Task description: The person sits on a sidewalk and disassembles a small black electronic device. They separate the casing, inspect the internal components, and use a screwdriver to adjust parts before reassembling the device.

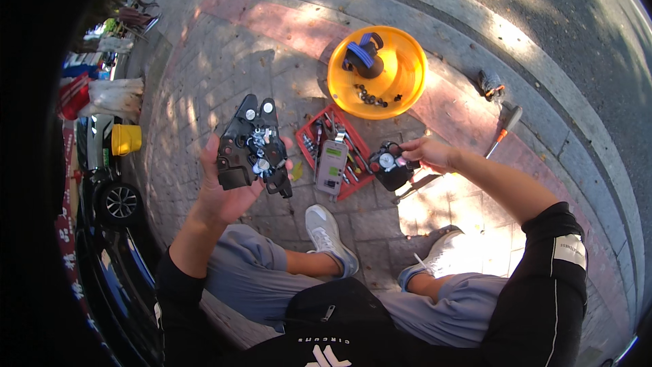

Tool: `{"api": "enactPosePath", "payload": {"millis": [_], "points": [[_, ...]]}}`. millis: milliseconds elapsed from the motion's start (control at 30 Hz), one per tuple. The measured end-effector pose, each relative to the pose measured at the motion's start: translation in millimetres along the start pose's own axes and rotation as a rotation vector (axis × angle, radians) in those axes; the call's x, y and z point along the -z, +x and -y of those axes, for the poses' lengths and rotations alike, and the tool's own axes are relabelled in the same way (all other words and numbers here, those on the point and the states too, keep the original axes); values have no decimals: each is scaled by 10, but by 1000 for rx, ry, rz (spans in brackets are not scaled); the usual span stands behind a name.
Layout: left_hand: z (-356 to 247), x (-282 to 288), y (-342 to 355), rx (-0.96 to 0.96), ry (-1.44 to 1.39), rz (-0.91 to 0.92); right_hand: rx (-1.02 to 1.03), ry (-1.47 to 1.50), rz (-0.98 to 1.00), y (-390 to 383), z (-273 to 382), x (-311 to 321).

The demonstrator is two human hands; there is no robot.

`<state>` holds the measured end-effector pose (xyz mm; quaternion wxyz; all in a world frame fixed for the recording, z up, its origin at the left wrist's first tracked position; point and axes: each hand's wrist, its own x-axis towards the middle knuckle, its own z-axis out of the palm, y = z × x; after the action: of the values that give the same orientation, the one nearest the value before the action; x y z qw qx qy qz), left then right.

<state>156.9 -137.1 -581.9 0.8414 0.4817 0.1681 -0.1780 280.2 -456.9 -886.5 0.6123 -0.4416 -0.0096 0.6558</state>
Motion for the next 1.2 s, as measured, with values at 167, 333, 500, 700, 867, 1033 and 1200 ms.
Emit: {"api": "enactPosePath", "payload": {"millis": [167, 333, 500, 700, 867, 1033, 1200], "points": [[-7, -4, 5, 12, 2, -28, 82, 164, 255, -252, 685, -526], [-19, 22, 14, 2, -9, -1, 241, 166, 345, -361, 1108, -903], [-15, 58, -4, -20, 31, 1, 323, 341, 469, -407, 1323, -1128], [-13, 20, -8, -38, -22, 65, 345, 408, 516, -499, 1339, -1255], [-24, -16, 14, -98, -95, 146, 344, 511, 689, -512, 1319, -1313], [-46, -5, 2, -129, -96, 158, 322, 518, 650, -517, 1287, -1389], [-52, 33, -5, -131, -136, 199, 321, 492, 611, -533, 1266, -1424]]}}
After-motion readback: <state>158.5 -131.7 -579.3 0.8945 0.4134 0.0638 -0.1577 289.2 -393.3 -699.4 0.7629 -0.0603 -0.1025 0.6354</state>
